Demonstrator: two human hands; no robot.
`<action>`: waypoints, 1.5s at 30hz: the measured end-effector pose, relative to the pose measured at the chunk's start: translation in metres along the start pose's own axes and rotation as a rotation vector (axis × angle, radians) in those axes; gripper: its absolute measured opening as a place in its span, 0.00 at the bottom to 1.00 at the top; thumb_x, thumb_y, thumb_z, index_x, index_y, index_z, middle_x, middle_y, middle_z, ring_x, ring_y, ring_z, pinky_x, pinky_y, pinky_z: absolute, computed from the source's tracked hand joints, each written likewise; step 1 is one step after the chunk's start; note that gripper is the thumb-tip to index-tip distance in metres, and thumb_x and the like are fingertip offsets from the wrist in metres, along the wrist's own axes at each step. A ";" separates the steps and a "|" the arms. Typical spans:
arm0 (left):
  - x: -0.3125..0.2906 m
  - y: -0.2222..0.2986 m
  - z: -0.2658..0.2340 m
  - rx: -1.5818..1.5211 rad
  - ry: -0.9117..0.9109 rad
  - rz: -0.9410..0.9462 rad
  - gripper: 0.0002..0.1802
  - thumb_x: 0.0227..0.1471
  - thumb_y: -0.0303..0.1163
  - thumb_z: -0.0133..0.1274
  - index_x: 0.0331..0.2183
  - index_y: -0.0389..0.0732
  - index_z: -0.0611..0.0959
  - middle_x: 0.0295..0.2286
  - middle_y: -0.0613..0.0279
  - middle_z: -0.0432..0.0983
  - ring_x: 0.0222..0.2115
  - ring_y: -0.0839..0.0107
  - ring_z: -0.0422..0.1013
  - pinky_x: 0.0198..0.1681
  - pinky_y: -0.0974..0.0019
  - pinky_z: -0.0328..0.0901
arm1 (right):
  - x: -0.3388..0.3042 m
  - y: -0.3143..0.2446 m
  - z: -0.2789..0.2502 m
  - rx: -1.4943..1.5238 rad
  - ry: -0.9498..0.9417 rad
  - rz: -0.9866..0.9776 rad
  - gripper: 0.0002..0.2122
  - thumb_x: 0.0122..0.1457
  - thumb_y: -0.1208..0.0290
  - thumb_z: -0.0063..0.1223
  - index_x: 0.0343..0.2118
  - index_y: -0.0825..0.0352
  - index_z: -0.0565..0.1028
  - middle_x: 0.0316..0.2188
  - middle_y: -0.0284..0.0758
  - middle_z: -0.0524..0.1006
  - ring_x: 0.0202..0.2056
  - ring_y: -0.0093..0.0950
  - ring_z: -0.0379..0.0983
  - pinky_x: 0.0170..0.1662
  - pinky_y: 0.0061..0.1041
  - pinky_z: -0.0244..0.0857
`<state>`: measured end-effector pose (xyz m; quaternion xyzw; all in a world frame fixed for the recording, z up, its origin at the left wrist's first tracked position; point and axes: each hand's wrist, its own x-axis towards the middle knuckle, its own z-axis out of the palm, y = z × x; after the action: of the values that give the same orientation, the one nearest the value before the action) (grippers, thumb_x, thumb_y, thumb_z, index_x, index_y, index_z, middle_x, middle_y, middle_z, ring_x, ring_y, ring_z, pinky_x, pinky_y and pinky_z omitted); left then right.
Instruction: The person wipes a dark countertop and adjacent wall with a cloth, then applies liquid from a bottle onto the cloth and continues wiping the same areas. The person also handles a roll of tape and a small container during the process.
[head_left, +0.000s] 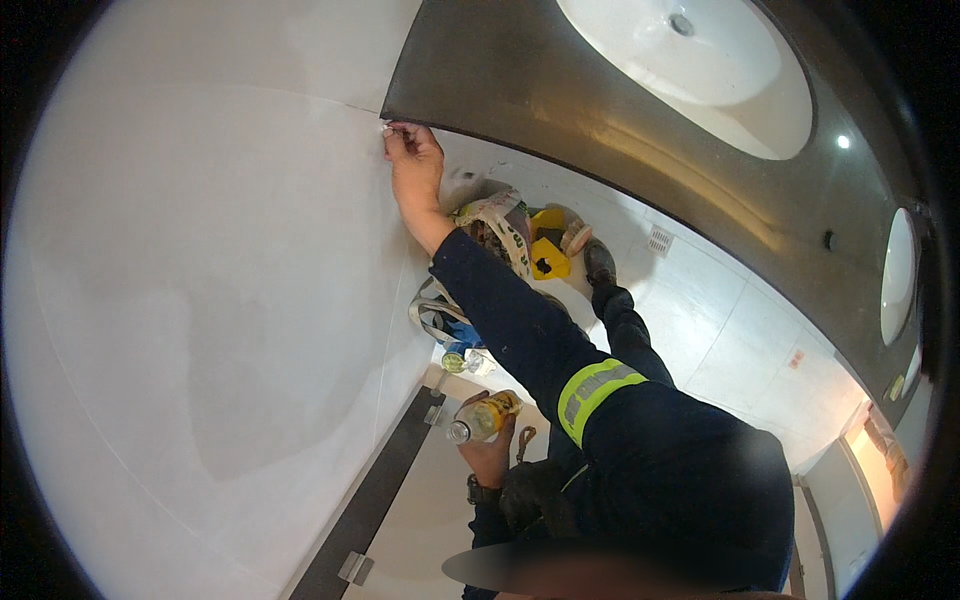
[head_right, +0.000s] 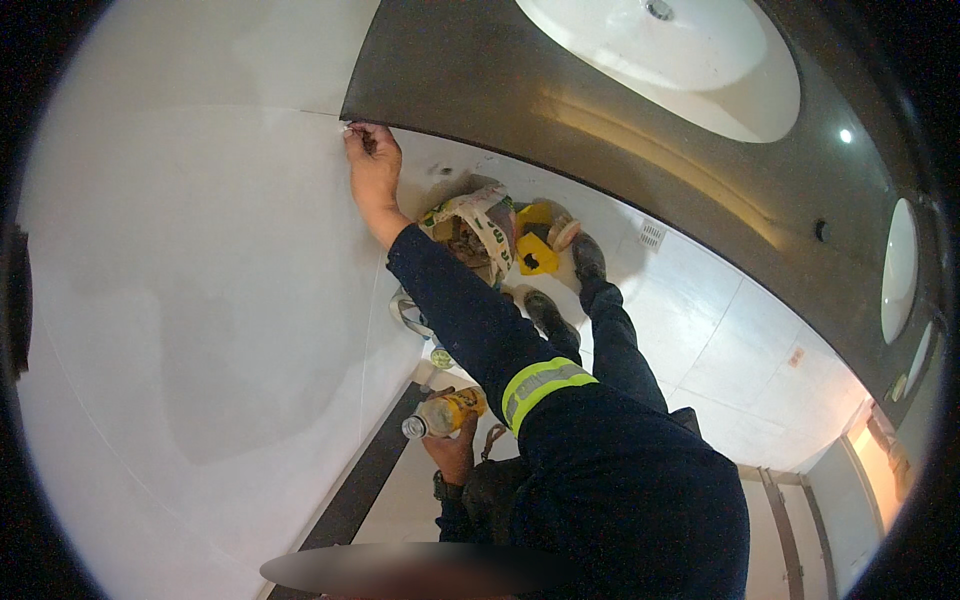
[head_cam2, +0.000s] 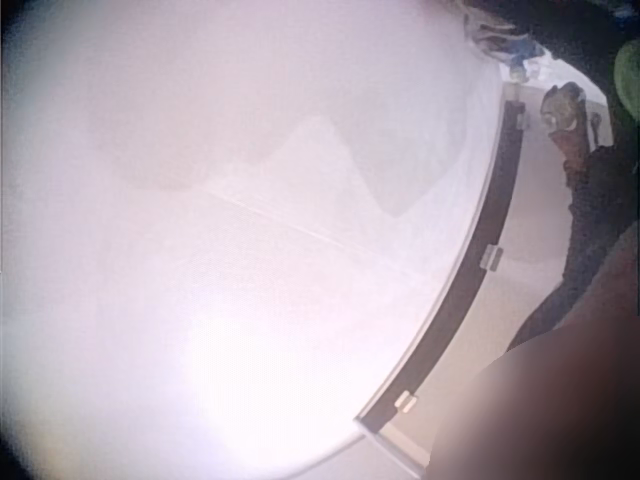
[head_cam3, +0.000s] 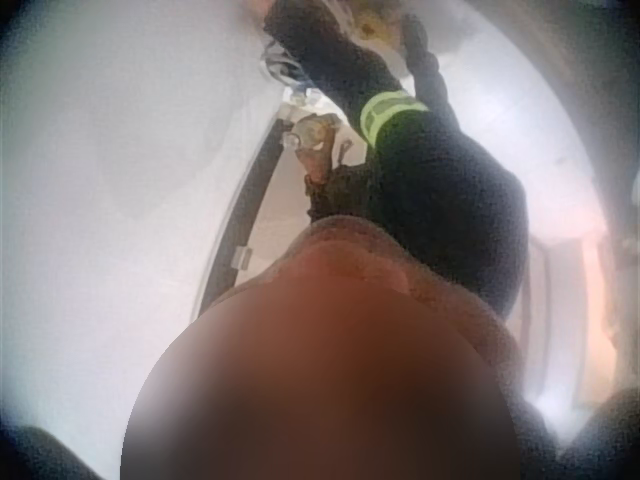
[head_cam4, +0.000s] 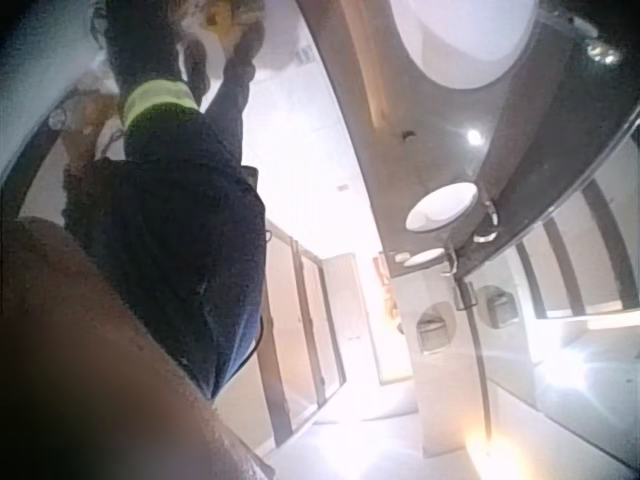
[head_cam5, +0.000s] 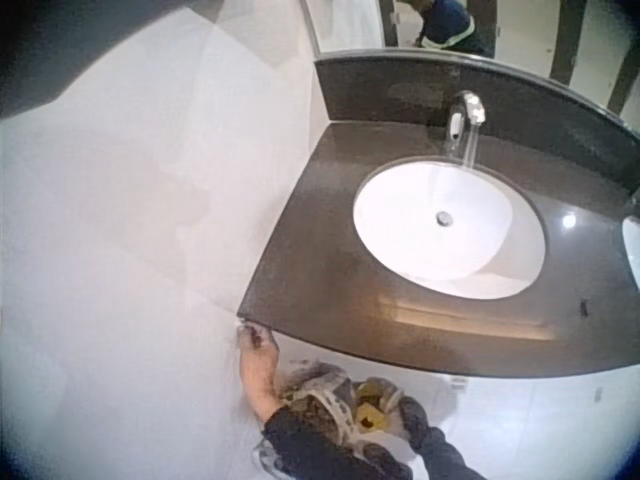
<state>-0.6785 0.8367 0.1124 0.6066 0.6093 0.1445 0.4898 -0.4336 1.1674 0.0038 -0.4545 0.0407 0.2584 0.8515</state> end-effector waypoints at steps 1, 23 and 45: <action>0.000 -0.001 0.001 -0.010 0.001 -0.003 0.31 0.41 0.23 0.70 0.49 0.32 0.76 0.47 0.50 0.74 0.48 0.61 0.74 0.52 0.58 0.72 | 0.007 0.004 -0.004 0.021 0.044 0.043 0.04 0.61 0.77 0.56 0.38 0.68 0.77 0.31 0.29 0.77 0.30 0.20 0.72 0.35 0.21 0.70; 0.003 0.007 0.011 -0.135 -0.044 0.029 0.36 0.43 0.18 0.67 0.53 0.32 0.70 0.51 0.49 0.69 0.53 0.59 0.68 0.56 0.57 0.69 | -0.031 0.044 -0.124 -0.185 -0.507 0.592 0.10 0.62 0.70 0.56 0.40 0.71 0.76 0.35 0.33 0.76 0.33 0.22 0.73 0.37 0.22 0.68; -0.001 -0.029 0.037 -0.202 -0.001 0.078 0.37 0.41 0.17 0.68 0.54 0.34 0.70 0.53 0.50 0.69 0.54 0.59 0.69 0.58 0.57 0.67 | -0.016 -0.053 -0.300 -0.571 -0.438 0.340 0.08 0.64 0.71 0.51 0.42 0.68 0.74 0.39 0.37 0.76 0.38 0.28 0.77 0.43 0.29 0.75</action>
<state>-0.6672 0.8140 0.0726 0.5772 0.5675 0.2240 0.5428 -0.3726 0.8979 -0.1264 -0.5940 -0.1407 0.4872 0.6245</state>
